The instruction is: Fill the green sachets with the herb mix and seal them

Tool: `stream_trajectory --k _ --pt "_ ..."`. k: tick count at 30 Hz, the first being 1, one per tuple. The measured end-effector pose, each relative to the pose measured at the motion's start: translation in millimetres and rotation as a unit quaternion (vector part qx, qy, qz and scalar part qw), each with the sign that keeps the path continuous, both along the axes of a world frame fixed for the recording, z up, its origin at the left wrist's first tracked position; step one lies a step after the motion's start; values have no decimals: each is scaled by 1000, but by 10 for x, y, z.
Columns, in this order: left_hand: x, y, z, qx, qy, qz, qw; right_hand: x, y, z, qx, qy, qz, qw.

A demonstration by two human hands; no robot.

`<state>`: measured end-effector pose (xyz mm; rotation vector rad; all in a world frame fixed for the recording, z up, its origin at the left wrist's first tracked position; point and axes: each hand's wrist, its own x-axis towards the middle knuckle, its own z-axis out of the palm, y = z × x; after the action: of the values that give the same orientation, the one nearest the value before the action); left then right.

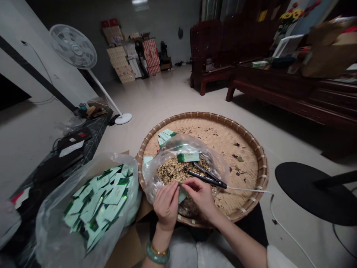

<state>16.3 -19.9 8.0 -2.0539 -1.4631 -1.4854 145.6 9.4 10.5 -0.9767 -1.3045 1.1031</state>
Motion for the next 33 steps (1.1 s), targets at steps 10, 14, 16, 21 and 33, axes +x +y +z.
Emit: stream_trajectory --k 10,14,16,21,33 --pt "2 27 50 -85 -67 2 994 63 17 -7 52 -56 -1 997" --pt "-3 50 77 -115 -85 -17 990 128 48 21 206 -160 14 965" --pt "-10 53 91 -119 -81 -31 989 156 70 55 263 -219 2 940" --pt "-20 40 131 -125 -66 -36 989 193 93 132 300 -337 -37 892" --pt "40 108 212 -83 -33 -76 993 188 251 148 -102 -140 298 939"
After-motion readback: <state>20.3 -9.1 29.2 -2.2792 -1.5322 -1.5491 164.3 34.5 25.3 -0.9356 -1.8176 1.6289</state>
